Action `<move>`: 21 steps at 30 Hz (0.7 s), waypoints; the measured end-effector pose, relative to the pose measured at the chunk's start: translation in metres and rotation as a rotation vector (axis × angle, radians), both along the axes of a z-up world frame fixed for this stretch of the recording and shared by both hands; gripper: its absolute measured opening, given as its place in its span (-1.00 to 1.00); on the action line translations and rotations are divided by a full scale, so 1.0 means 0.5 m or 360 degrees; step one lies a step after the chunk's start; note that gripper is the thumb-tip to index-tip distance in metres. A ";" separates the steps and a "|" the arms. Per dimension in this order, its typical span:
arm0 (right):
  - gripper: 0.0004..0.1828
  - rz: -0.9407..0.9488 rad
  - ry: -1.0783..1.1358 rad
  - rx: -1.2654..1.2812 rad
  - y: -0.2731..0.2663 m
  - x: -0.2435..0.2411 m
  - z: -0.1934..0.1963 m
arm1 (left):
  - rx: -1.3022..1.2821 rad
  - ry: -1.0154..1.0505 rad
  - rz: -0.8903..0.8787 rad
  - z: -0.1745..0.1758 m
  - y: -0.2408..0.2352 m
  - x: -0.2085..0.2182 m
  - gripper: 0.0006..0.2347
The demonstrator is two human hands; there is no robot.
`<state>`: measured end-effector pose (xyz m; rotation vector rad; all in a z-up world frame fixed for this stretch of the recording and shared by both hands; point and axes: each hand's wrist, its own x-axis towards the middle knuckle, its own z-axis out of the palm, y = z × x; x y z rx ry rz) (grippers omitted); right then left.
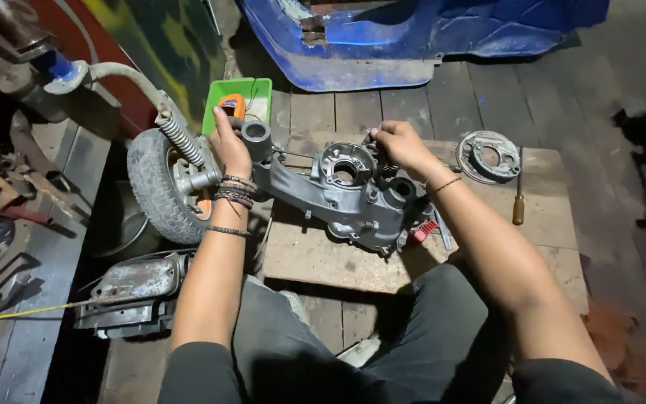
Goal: Assembling the internal gears and outer casing of a motorcycle engine
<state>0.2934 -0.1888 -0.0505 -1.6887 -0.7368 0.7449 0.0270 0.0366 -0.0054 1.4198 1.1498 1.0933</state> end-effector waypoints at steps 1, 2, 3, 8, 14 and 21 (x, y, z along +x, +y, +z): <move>-0.76 0.0004 0.0005 0.0004 0.003 0.005 0.003 | 0.0004 0.0005 0.0004 0.005 0.000 0.004 -0.42; -0.77 0.0007 -0.0156 0.0000 0.005 0.007 0.002 | -0.0020 0.0004 0.0011 0.006 -0.002 0.003 -0.42; -0.78 0.0009 -0.0317 -0.0002 0.007 0.008 0.001 | -0.0045 0.0002 0.0018 0.006 -0.003 0.003 -0.42; -0.84 0.0054 -0.0792 -0.0185 -0.005 -0.024 0.062 | 0.0526 -0.0510 -0.0083 -0.023 0.006 -0.003 -0.58; -0.72 0.0162 -0.1065 -0.0567 -0.013 -0.004 0.025 | 0.1020 -0.0564 -0.0621 0.055 -0.082 -0.044 -0.78; -0.73 0.0681 -0.1062 -0.0792 -0.020 -0.082 0.123 | 0.1109 -0.0296 -0.0586 0.052 -0.084 -0.051 -0.72</move>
